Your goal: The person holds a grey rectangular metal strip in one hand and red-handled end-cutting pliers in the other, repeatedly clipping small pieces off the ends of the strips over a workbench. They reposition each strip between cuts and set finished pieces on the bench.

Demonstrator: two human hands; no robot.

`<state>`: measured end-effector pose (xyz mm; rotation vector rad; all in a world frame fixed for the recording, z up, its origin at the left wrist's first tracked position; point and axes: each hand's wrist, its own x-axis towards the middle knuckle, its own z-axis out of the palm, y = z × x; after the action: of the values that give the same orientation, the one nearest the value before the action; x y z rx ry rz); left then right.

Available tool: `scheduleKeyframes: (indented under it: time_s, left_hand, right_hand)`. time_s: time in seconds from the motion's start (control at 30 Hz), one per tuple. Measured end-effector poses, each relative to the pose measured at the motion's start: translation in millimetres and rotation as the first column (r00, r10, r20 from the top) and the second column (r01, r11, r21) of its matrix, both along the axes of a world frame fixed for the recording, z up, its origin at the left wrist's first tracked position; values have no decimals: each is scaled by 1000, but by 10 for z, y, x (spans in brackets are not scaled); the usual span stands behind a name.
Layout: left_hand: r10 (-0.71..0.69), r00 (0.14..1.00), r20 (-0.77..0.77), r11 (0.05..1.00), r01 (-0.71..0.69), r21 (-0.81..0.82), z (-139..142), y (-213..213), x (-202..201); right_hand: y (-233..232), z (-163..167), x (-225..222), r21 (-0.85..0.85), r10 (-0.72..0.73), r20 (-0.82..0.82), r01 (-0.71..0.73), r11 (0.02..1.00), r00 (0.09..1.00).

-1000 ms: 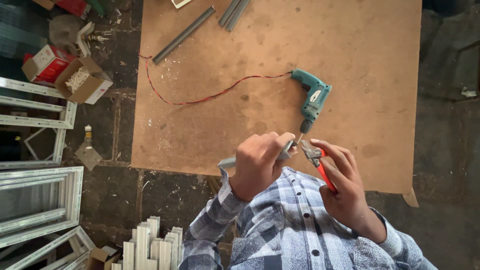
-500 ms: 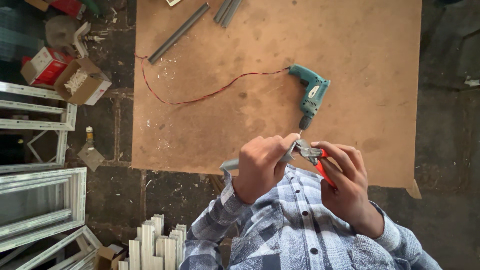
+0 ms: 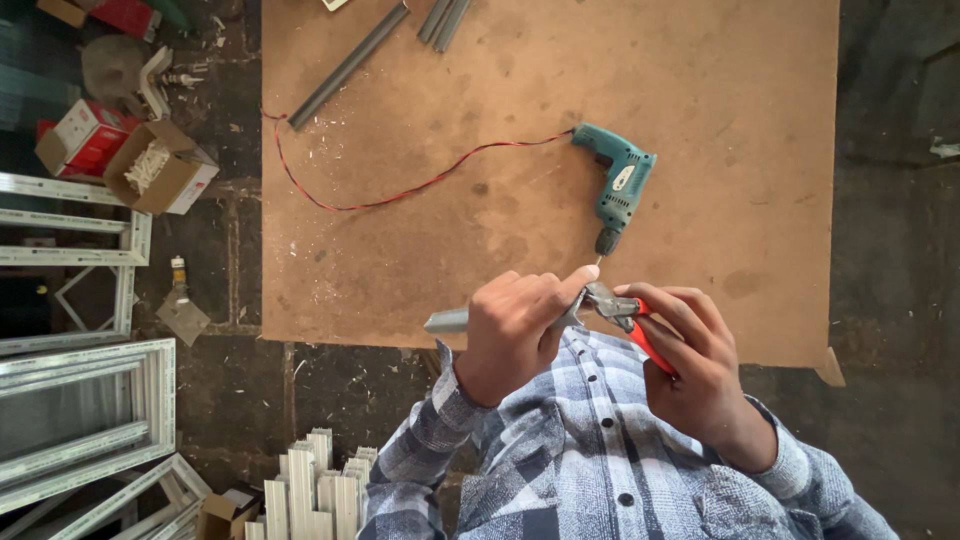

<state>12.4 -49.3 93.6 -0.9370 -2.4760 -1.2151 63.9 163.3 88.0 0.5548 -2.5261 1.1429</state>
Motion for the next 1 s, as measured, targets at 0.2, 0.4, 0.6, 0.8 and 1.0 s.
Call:
scheduleKeyframes:
  time_s: [0.2,0.4,0.6,0.8,1.0]
  left_hand:
    - [3,1000,-1,1000,-3,9,-21,-1,14]
    - [-4,1000,-15,1000,5,12,-22,-28,25]
    - [-13,1000,-24,1000,13,15,-44,-53,39]
    - [-25,999,-21,1000,25,17,-52,-70,53]
    - [-15,1000,-8,999,15,28,-24,-68,68]
  right_hand:
    - [-11,17,11,57,-19,-40,21,998,999]
    - [-13,30,24,31,-10,4,10,999,1000]
    - [-28,36,31,38,-9,-32,10,999,999]
    - [-47,55,6,31,-10,-70,12,999,997]
    - [-38,66,5,38,-19,-84,22,999,996]
